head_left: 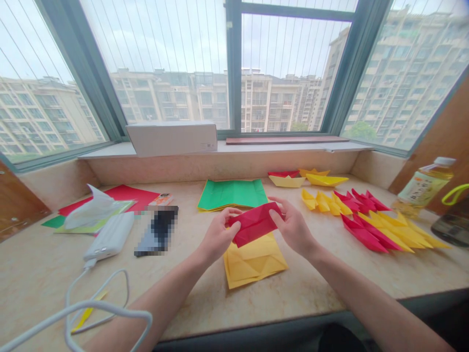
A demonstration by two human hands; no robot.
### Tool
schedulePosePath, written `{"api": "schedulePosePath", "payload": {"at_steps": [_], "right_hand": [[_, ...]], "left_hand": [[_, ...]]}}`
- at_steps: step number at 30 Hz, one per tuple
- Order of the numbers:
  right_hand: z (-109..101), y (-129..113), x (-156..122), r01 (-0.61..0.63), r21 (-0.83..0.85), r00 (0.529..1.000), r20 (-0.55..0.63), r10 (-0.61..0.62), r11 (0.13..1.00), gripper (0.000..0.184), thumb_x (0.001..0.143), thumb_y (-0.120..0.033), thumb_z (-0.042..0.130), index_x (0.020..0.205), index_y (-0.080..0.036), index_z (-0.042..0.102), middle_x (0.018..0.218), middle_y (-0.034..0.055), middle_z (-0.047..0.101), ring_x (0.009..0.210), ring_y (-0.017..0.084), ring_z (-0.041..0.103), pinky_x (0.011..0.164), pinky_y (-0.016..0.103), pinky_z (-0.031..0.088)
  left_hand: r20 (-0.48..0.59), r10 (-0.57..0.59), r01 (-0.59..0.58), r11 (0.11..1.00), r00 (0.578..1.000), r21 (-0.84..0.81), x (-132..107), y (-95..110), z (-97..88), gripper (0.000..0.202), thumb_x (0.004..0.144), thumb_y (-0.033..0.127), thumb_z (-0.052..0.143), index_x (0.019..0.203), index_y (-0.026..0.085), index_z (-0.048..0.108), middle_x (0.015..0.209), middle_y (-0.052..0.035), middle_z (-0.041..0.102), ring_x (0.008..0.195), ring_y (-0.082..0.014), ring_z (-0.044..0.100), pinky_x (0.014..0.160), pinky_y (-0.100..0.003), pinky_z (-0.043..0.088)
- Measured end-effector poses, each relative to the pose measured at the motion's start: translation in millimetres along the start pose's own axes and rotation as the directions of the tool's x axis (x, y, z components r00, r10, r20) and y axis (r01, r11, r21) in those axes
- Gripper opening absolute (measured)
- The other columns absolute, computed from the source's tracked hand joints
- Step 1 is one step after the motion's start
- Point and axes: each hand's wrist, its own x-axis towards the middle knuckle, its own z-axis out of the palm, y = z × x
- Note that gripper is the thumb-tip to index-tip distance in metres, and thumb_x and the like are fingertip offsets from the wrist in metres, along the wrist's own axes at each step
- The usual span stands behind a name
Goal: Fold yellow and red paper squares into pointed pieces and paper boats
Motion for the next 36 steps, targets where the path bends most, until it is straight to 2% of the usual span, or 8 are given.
{"api": "schedulePosePath", "payload": {"at_steps": [4,8,11,14,17,23,29,36], "right_hand": [[2.0,0.6,-1.8,-0.006,0.034,0.999,0.034,0.005,0.999,0.036,0.094,-0.032,0.053,0.129,-0.025,0.056,0.085,0.0036,0.072,0.07,0.019,0.067,0.064,0.031,0.056],[6.1,-4.3,-7.6,-0.007,0.015,0.988,0.155,0.005,1.0,0.03,0.094,-0.028,0.052,0.124,-0.026,0.057,0.089,0.0024,0.071,0.074,0.018,0.068,0.065,0.029,0.056],[6.8,-9.3,-10.4,0.079,-0.043,0.976,0.205,-0.069,0.996,0.034,0.092,-0.019,0.05,0.124,-0.027,0.057,0.099,0.0029,0.07,0.086,0.018,0.067,0.076,0.032,0.056],[4.3,-12.6,-9.8,0.216,-0.09,0.953,0.237,-0.19,0.972,0.045,0.083,-0.004,0.048,0.121,-0.026,0.059,0.117,0.0054,0.065,0.106,0.02,0.062,0.092,0.035,0.052],[1.7,-12.5,-8.0,0.262,-0.098,0.929,0.293,-0.224,0.96,0.051,0.077,0.002,0.047,0.117,-0.024,0.062,0.124,0.0072,0.059,0.115,0.02,0.058,0.096,0.035,0.05],[2.0,-9.6,-6.3,0.219,-0.094,0.926,0.335,-0.176,0.971,0.057,0.074,0.004,0.048,0.122,-0.024,0.062,0.125,0.0082,0.057,0.114,0.021,0.058,0.089,0.034,0.053],[-2.3,-11.1,-3.5,0.147,-0.061,0.941,0.317,-0.12,0.987,0.05,0.078,-0.004,0.053,0.123,-0.022,0.064,0.117,0.0073,0.066,0.093,0.018,0.064,0.082,0.032,0.053],[-4.4,-19.7,-5.8,0.116,-0.114,0.962,0.26,-0.084,0.987,0.042,0.082,-0.008,0.051,0.116,-0.023,0.068,0.11,0.005,0.074,0.093,0.019,0.065,0.079,0.033,0.053]], "left_hand": [[0.046,0.001,-0.005,0.995,0.999,0.098,-1.9,-0.2,0.1,0.023,0.076,0.02,0.061,0.098,0.013,0.063,0.088,-0.0075,0.072,0.074,-0.0192,0.068,0.062,-0.027,0.052],[0.082,0.024,-0.041,0.976,0.996,0.212,-5.6,1.0,2.0,0.022,0.08,0.033,0.066,0.09,0.013,0.068,0.083,-0.0082,0.073,0.072,-0.019,0.066,0.062,-0.027,0.05],[0.117,0.012,-0.036,0.979,0.993,0.2,-6.8,1.1,2.4,0.027,0.082,0.038,0.066,0.09,0.013,0.07,0.079,-0.0073,0.073,0.068,-0.0177,0.065,0.059,-0.025,0.048],[0.137,-0.002,-0.019,0.989,0.991,0.148,-7.0,1.1,1.9,0.027,0.083,0.038,0.065,0.091,0.013,0.071,0.08,-0.0072,0.073,0.068,-0.0173,0.065,0.061,-0.025,0.048],[0.141,-0.018,0.005,0.996,0.99,0.088,-6.8,0.9,1.8,0.027,0.084,0.038,0.065,0.094,0.013,0.071,0.083,-0.0072,0.074,0.071,-0.0176,0.066,0.064,-0.026,0.05],[0.102,-0.041,0.038,0.999,0.994,0.031,-5.2,-0.3,2.1,0.028,0.083,0.036,0.066,0.097,0.013,0.071,0.085,-0.007,0.074,0.073,-0.0181,0.067,0.067,-0.026,0.05],[0.082,-0.073,0.069,0.996,0.994,0.053,-4.8,-0.1,1.4,0.026,0.083,0.035,0.064,0.096,0.014,0.071,0.082,-0.0063,0.074,0.069,-0.0177,0.067,0.061,-0.025,0.05],[0.071,-0.036,0.031,0.997,0.997,0.075,-4.4,-3.4,0.6,0.026,0.084,0.035,0.063,0.096,0.014,0.071,0.079,-0.0059,0.074,0.069,-0.0177,0.067,0.061,-0.026,0.051]]}}
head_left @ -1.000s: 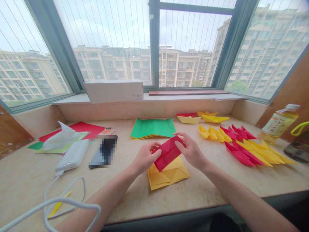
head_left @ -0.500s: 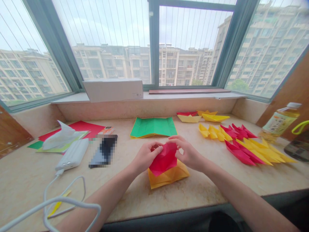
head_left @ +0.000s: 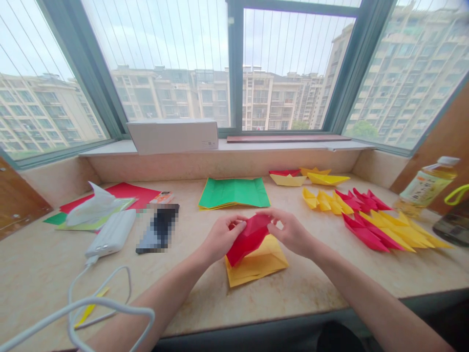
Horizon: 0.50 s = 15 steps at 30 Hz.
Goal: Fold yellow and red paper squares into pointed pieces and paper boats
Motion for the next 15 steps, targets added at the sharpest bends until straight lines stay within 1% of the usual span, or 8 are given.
{"api": "schedulePosePath", "payload": {"at_steps": [5,8,11,13,15], "right_hand": [[1.9,1.5,-0.5,-0.01,0.045,1.0,-0.002,0.01,0.999,0.032,0.083,-0.012,0.056,0.11,-0.022,0.07,0.11,0.0056,0.073,0.098,0.021,0.065,0.087,0.037,0.052],[3.9,2.5,0.4,0.041,0.084,0.999,0.014,-0.042,0.996,0.028,0.081,-0.009,0.06,0.103,-0.022,0.07,0.109,0.006,0.071,0.104,0.022,0.063,0.094,0.039,0.049],[5.0,2.2,0.9,0.08,0.128,0.994,0.061,-0.089,0.988,0.02,0.08,-0.011,0.067,0.097,-0.021,0.07,0.106,0.0067,0.07,0.101,0.023,0.064,0.092,0.039,0.05],[4.9,2.0,0.4,0.079,0.139,0.991,0.098,-0.093,0.987,0.015,0.082,-0.015,0.071,0.096,-0.021,0.071,0.105,0.0069,0.069,0.099,0.022,0.065,0.09,0.038,0.051],[4.4,2.5,-0.6,0.069,0.133,0.988,0.126,-0.086,0.989,0.011,0.084,-0.02,0.072,0.095,-0.022,0.074,0.109,0.007,0.067,0.102,0.022,0.064,0.092,0.038,0.051]], "left_hand": [[0.011,0.018,-0.019,0.997,1.0,0.074,-0.9,0.9,0.4,0.026,0.086,0.034,0.061,0.099,0.014,0.072,0.085,-0.0084,0.075,0.073,-0.0197,0.068,0.063,-0.027,0.051],[0.066,0.038,-0.044,0.994,0.997,0.097,-2.6,2.7,2.0,0.026,0.087,0.034,0.06,0.099,0.014,0.073,0.086,-0.0082,0.075,0.073,-0.0192,0.067,0.063,-0.027,0.05],[0.12,0.052,-0.071,0.985,0.991,0.159,-4.0,3.0,3.3,0.03,0.089,0.035,0.058,0.102,0.014,0.074,0.085,-0.0078,0.075,0.071,-0.0187,0.066,0.061,-0.026,0.048],[0.135,0.058,-0.086,0.975,0.989,0.207,-4.1,2.0,3.3,0.03,0.089,0.035,0.057,0.103,0.014,0.074,0.084,-0.0075,0.075,0.069,-0.0181,0.065,0.06,-0.026,0.047],[0.139,0.071,-0.102,0.967,0.988,0.234,-3.7,1.0,2.6,0.03,0.089,0.035,0.056,0.102,0.016,0.075,0.083,-0.0065,0.075,0.067,-0.0172,0.064,0.06,-0.025,0.046]]}}
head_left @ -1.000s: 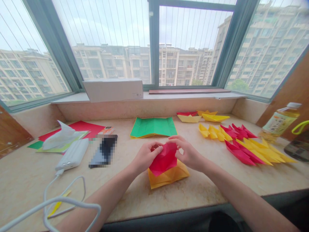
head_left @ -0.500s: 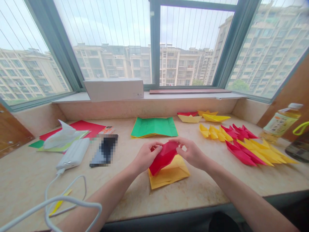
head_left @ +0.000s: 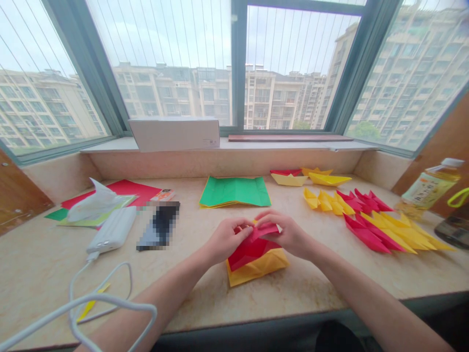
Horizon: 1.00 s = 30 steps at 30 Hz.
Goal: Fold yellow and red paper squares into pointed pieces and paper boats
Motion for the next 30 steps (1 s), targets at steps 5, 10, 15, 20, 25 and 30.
{"api": "schedulePosePath", "payload": {"at_steps": [5,10,15,20,25,30], "right_hand": [[-2.0,2.6,-2.2,0.011,-0.045,0.999,0.045,-0.009,0.999,0.009,0.087,-0.026,0.07,0.089,-0.025,0.079,0.116,0.0074,0.063,0.106,0.023,0.064,0.095,0.04,0.051],[-2.9,-0.6,-0.9,0.02,-0.115,0.995,0.094,-0.009,0.993,0.012,0.09,-0.027,0.066,0.086,-0.023,0.077,0.093,0.0055,0.069,0.087,0.02,0.065,0.081,0.035,0.053],[3.4,-3.7,-0.9,-0.071,-0.143,0.997,-0.025,0.069,0.987,0.007,0.087,-0.025,0.067,0.083,-0.021,0.07,0.079,0.0019,0.072,0.073,0.018,0.064,0.07,0.031,0.05],[10.0,0.3,-1.2,-0.138,-0.068,0.977,-0.173,0.125,0.988,0.016,0.083,-0.031,0.071,0.091,-0.021,0.062,0.08,0.0013,0.07,0.07,0.017,0.066,0.066,0.029,0.053],[7.1,0.1,-1.1,-0.166,-0.03,0.965,-0.21,0.156,0.986,0.023,0.083,-0.032,0.07,0.103,-0.022,0.063,0.091,0.0043,0.073,0.082,0.02,0.07,0.074,0.033,0.056],[1.4,-2.9,-0.3,-0.113,-0.055,0.98,-0.17,0.102,0.992,0.018,0.085,-0.03,0.068,0.101,-0.021,0.067,0.095,0.0054,0.073,0.087,0.021,0.068,0.082,0.036,0.054]], "left_hand": [[0.007,0.011,-0.011,0.999,1.0,0.04,-0.1,1.6,-1.8,0.027,0.088,0.033,0.057,0.096,0.018,0.078,0.078,-0.004,0.074,0.061,-0.0143,0.059,0.056,-0.023,0.042],[0.043,0.03,-0.032,0.999,0.999,0.04,-2.7,5.8,-0.9,0.026,0.087,0.032,0.059,0.096,0.018,0.078,0.08,-0.0043,0.075,0.062,-0.0149,0.061,0.056,-0.023,0.043],[0.084,0.082,-0.082,0.997,0.993,0.001,-6.0,8.7,0.1,0.027,0.087,0.032,0.061,0.106,0.02,0.076,0.1,-0.0055,0.077,0.085,-0.0217,0.069,0.076,-0.03,0.051],[0.079,0.094,-0.092,0.995,0.992,-0.034,-4.9,7.7,1.0,0.028,0.082,0.024,0.066,0.108,0.019,0.074,0.106,-0.0059,0.076,0.097,-0.0246,0.069,0.088,-0.034,0.051],[0.051,0.066,-0.062,0.996,0.997,-0.068,-2.6,3.1,1.6,0.031,0.079,0.02,0.066,0.11,0.018,0.072,0.106,-0.0059,0.076,0.095,-0.0234,0.069,0.086,-0.034,0.053],[0.08,0.044,-0.034,0.991,0.996,-0.131,-2.7,2.8,1.0,0.031,0.081,0.021,0.065,0.111,0.017,0.072,0.11,-0.0071,0.075,0.097,-0.024,0.069,0.087,-0.034,0.054]]}}
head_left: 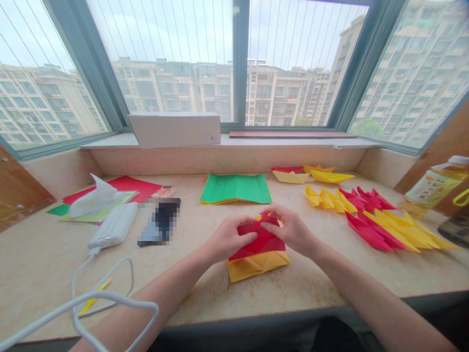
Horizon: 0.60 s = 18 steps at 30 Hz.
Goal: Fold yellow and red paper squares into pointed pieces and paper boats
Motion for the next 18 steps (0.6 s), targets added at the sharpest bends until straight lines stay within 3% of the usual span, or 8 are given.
{"api": "schedulePosePath", "payload": {"at_steps": [9,12,18], "right_hand": [[-4.5,-0.1,2.4,-0.069,0.072,0.997,-0.031,0.071,0.995,0.012,0.083,-0.028,0.068,0.091,-0.02,0.071,0.088,0.0043,0.074,0.083,0.021,0.067,0.081,0.035,0.052],[-3.6,1.8,2.9,-0.073,0.063,0.996,-0.048,0.076,0.995,0.013,0.083,-0.028,0.068,0.091,-0.019,0.072,0.088,0.0046,0.074,0.082,0.021,0.067,0.08,0.035,0.053],[2.0,6.4,2.5,-0.044,0.004,0.995,-0.092,0.044,0.999,0.011,0.083,-0.028,0.066,0.09,-0.019,0.069,0.084,0.0042,0.073,0.078,0.02,0.066,0.077,0.035,0.053]], "left_hand": [[0.017,-0.031,0.032,0.994,0.999,-0.107,-1.8,3.2,-0.3,0.032,0.082,0.028,0.068,0.113,0.018,0.071,0.112,-0.0083,0.074,0.096,-0.0245,0.07,0.083,-0.034,0.055],[0.039,-0.022,0.027,0.989,0.999,-0.142,-1.8,4.0,1.3,0.03,0.088,0.031,0.061,0.114,0.019,0.071,0.109,-0.0082,0.075,0.095,-0.0241,0.071,0.083,-0.034,0.055],[0.035,-0.046,0.052,0.983,0.998,-0.175,-0.6,0.6,4.2,0.028,0.083,0.02,0.062,0.111,0.017,0.07,0.101,-0.0072,0.077,0.093,-0.0234,0.072,0.081,-0.034,0.056]]}}
